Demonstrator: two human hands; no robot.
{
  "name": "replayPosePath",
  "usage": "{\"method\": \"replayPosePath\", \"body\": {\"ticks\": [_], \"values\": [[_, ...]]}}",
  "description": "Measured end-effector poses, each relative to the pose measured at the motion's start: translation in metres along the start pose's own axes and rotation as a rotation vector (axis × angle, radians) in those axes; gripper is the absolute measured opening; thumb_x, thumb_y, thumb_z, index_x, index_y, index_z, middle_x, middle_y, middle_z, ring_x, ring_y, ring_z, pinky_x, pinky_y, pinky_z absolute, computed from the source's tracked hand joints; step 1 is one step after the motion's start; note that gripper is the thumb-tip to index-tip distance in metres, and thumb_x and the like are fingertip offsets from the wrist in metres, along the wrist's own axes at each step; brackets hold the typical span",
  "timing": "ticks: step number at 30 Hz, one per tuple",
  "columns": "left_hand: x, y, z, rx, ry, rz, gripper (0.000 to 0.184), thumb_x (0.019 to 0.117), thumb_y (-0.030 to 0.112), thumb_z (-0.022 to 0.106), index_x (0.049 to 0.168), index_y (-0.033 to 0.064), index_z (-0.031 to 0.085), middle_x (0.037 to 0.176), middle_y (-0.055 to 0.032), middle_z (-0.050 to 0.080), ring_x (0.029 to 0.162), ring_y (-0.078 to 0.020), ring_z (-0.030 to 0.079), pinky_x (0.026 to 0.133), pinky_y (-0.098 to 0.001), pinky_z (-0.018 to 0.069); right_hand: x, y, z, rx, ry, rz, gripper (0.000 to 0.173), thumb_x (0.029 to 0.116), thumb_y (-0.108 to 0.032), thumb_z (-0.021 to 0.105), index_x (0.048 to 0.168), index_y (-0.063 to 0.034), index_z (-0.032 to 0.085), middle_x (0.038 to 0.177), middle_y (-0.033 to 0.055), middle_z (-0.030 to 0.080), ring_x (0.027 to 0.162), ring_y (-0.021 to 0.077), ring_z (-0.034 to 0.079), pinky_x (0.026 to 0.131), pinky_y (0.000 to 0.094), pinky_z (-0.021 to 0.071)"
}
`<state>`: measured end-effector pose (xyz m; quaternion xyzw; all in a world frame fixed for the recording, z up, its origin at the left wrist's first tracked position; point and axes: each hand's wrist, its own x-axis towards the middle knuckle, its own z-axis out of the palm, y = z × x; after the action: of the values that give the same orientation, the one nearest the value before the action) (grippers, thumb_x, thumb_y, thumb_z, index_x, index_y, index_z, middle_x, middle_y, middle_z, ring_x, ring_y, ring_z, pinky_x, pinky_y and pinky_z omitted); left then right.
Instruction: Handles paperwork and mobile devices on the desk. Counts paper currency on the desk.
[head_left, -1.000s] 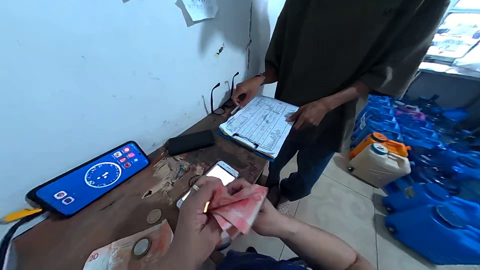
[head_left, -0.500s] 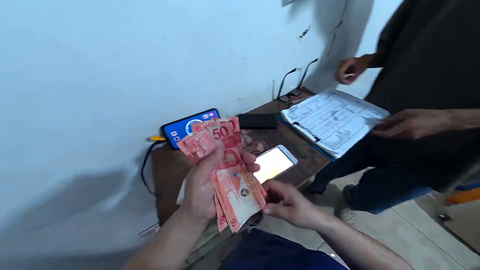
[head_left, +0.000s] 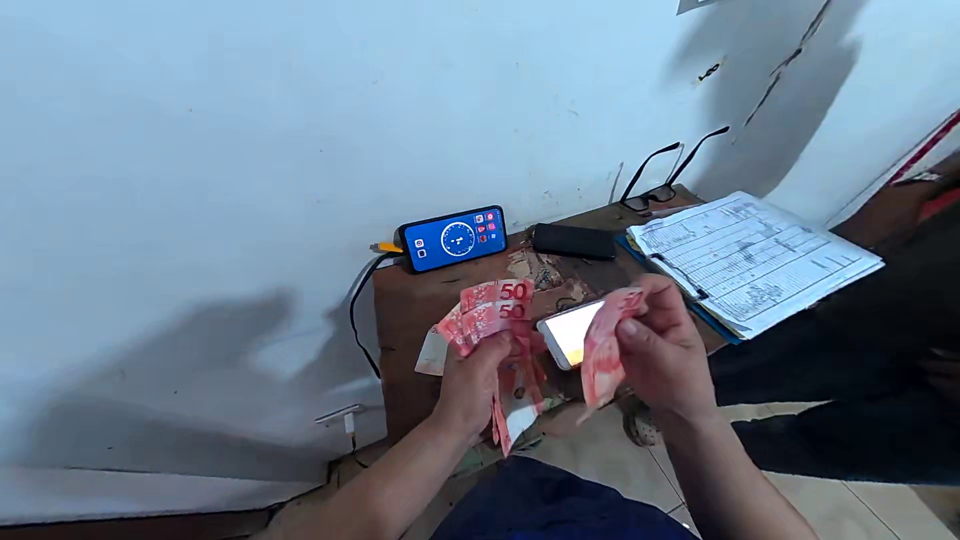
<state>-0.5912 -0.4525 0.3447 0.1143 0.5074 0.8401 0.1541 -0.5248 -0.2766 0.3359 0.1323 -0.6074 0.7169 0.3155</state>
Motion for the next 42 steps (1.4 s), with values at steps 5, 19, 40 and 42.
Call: {"method": "replayPosePath", "body": {"ticks": [5, 19, 40, 42], "values": [[0.0, -0.02, -0.005, 0.002, -0.12, 0.143, 0.026, 0.0869, -0.011, 0.061, 0.1, 0.0114, 0.063, 0.086, 0.0125, 0.074, 0.084, 0.003, 0.071, 0.08, -0.0192, 0.0601, -0.014, 0.022, 0.027, -0.228, -0.006, 0.055, 0.009, 0.0901, -0.007, 0.069, 0.097, -0.0128, 0.069, 0.086, -0.0161, 0.068, 0.077, -0.0072, 0.063, 0.071, 0.0145, 0.0553], [0.0, -0.028, -0.014, -0.082, -0.303, 0.203, 0.017, 0.0967, 0.004, 0.059, 0.113, 0.0063, 0.057, 0.096, 0.0113, 0.074, 0.09, 0.0017, 0.07, 0.084, -0.0217, 0.0598, -0.007, 0.017, 0.016, -0.12, -0.027, 0.042, 0.013, 0.0976, -0.03, 0.067, 0.105, -0.0292, 0.078, 0.102, -0.0168, 0.074, 0.091, -0.0043, 0.068, 0.082, 0.0184, 0.0584], [0.065, 0.052, -0.024, 1.048, -0.912, 0.395, 0.018, 0.1007, 0.011, 0.061, 0.102, -0.002, 0.073, 0.087, -0.0104, 0.069, 0.077, -0.0147, 0.063, 0.073, -0.0312, 0.0528, -0.014, -0.059, -0.04, -0.223, 0.093, -0.063, 0.018, 0.0936, -0.03, 0.072, 0.112, -0.0307, 0.073, 0.098, -0.0117, 0.076, 0.082, -0.0009, 0.071, 0.074, 0.0175, 0.0603], [0.075, 0.049, -0.033, 1.314, -0.934, 0.228, 0.019, 0.1011, 0.009, 0.061, 0.107, -0.0039, 0.073, 0.098, -0.0185, 0.071, 0.092, -0.0278, 0.068, 0.088, -0.0445, 0.0531, -0.02, -0.067, -0.052, -0.213, 0.145, -0.067, 0.017, 0.0933, -0.03, 0.072, 0.11, -0.0299, 0.073, 0.096, -0.0107, 0.076, 0.081, 0.0, 0.071, 0.073, 0.0177, 0.0599]]}}
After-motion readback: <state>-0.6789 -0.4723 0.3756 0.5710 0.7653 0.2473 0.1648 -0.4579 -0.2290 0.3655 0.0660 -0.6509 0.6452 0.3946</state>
